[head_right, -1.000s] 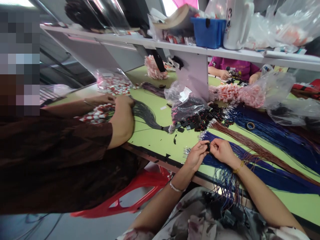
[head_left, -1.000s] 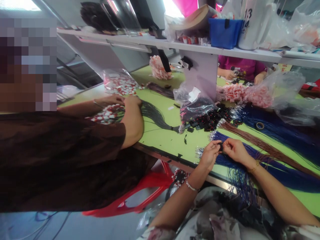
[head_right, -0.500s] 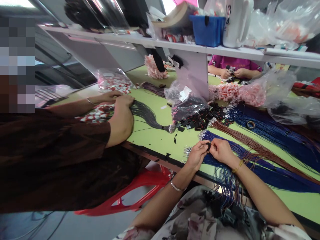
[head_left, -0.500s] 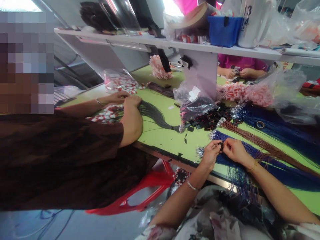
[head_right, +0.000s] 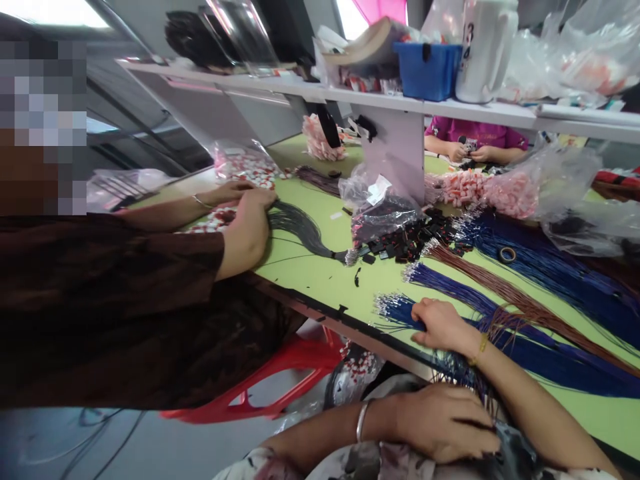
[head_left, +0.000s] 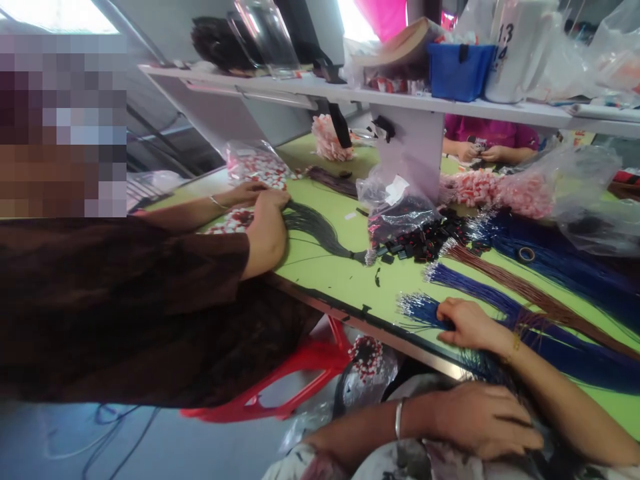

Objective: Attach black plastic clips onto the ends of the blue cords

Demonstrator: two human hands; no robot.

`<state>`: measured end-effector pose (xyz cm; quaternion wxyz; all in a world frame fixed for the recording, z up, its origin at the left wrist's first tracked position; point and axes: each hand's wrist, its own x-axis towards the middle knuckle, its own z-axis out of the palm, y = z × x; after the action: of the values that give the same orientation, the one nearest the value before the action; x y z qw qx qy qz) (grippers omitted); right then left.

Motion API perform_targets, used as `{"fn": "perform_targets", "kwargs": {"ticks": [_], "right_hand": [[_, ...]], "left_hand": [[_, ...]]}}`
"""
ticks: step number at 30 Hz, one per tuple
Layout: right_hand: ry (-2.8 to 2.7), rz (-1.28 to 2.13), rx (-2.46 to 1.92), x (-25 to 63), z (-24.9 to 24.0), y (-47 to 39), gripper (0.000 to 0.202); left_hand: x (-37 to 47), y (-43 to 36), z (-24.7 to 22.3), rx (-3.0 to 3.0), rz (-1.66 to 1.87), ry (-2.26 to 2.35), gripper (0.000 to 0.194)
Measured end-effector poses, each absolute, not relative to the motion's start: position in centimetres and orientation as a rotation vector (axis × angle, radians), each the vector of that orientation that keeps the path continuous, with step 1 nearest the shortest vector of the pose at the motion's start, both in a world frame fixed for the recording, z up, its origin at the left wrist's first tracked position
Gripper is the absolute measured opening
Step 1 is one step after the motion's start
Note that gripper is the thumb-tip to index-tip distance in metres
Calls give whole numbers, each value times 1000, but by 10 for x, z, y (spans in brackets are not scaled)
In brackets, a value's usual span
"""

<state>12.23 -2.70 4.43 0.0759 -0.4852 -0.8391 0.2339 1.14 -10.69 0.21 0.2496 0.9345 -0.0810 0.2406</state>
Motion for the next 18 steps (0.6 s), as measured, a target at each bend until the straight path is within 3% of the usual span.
{"fn": "perform_targets", "kwargs": {"ticks": [3, 5, 7, 9, 13, 18], "right_hand": [[-2619, 576, -1500, 118, 33, -30, 9], [-2630, 548, -1485, 120, 29, -29, 9], [-2631, 543, -1439, 121, 29, -28, 12], [-2625, 554, -1411, 122, 31, -27, 13], [-2534, 648, -1390, 125, 37, -26, 14], [-2241, 883, -1364, 133, 37, -23, 15]], "left_hand": [[-9, -67, 4, 2429, 981, 215, 24], [-34, -22, 8, 2295, 1204, 836, 28], [-64, 25, 9, 2250, 1159, 1307, 30], [-90, 65, 6, 2318, 900, 1591, 33], [-115, 103, -9, 2427, 590, 1760, 39], [-116, 100, -9, 2463, 616, 1777, 25]]}}
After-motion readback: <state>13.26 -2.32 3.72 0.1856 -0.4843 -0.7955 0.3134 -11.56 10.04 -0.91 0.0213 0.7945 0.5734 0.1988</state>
